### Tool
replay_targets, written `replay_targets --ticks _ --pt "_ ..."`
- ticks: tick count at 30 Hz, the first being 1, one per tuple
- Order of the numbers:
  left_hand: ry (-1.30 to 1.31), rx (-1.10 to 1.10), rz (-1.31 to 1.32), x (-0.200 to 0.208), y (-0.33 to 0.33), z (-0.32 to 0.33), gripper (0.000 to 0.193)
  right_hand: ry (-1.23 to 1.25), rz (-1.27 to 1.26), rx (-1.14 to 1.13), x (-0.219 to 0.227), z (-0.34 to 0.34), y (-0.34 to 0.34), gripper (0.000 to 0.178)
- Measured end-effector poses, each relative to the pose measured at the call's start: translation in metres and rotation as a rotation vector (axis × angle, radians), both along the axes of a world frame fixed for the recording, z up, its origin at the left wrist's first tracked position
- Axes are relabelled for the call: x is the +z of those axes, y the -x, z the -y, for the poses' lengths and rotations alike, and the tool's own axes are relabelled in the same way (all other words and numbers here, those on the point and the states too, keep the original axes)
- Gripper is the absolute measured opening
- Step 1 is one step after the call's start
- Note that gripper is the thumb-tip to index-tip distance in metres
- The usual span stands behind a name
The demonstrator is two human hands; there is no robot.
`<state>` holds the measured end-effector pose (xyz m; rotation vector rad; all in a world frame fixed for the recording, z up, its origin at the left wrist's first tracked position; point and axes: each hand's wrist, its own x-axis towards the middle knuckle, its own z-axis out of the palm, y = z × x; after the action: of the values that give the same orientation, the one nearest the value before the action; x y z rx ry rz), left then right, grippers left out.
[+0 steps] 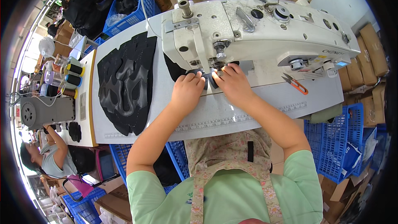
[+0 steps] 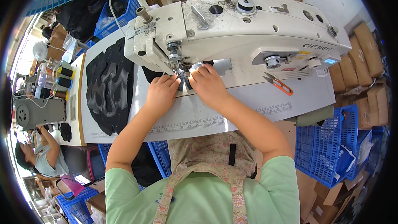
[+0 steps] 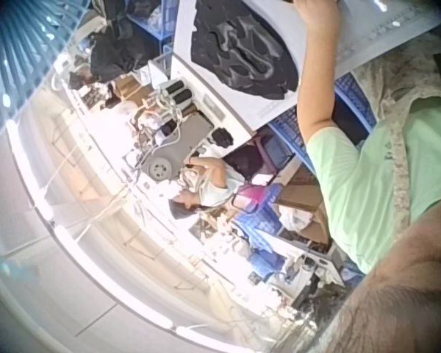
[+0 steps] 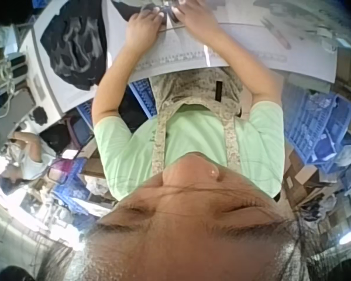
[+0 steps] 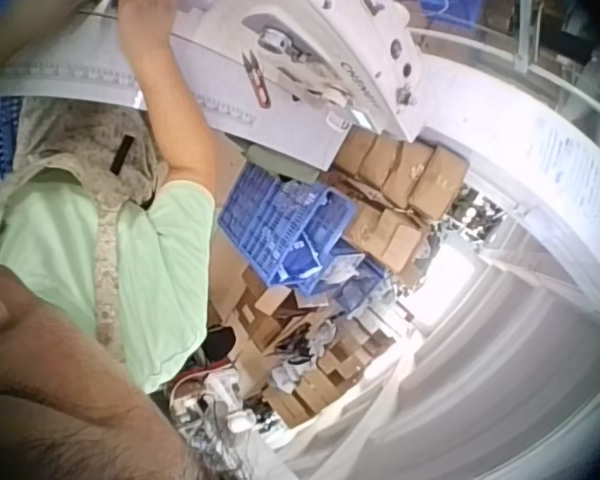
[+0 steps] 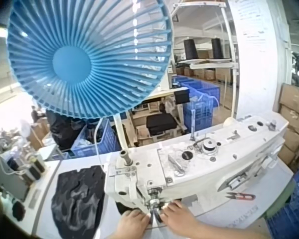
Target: The person takes black fabric pieces and sews them together using a sewing machine, guiding each piece under the needle to stitch the seams.
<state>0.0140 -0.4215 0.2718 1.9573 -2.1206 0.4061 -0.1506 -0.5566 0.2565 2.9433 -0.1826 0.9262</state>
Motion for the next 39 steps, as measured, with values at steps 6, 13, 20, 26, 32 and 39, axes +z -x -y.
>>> replay_targets --ticks 6,13,20,26,32,39 --pt "0.006 0.001 -0.003 -0.001 0.000 -0.001 0.033 -0.045 -0.052 -0.005 0.002 -0.001 0.001 0.031" --pt "0.029 0.015 -0.057 0.005 0.006 -0.002 0.031 -0.050 -0.092 -0.031 0.006 -0.003 0.004 0.031" --pt "0.104 0.015 -0.237 0.003 0.004 0.001 0.018 -0.030 -0.019 0.005 0.004 -0.002 0.005 0.023" --pt "0.093 -0.005 -0.150 0.002 -0.001 0.007 0.012 -0.070 0.022 0.032 -0.001 0.003 0.003 0.022" --pt "0.090 0.015 -0.066 -0.003 -0.007 0.012 0.010 -0.131 -0.003 0.036 0.000 0.005 0.000 0.021" --pt "0.107 0.048 0.045 -0.011 -0.015 0.019 0.011 -0.192 -0.007 0.021 -0.003 0.009 -0.003 0.020"
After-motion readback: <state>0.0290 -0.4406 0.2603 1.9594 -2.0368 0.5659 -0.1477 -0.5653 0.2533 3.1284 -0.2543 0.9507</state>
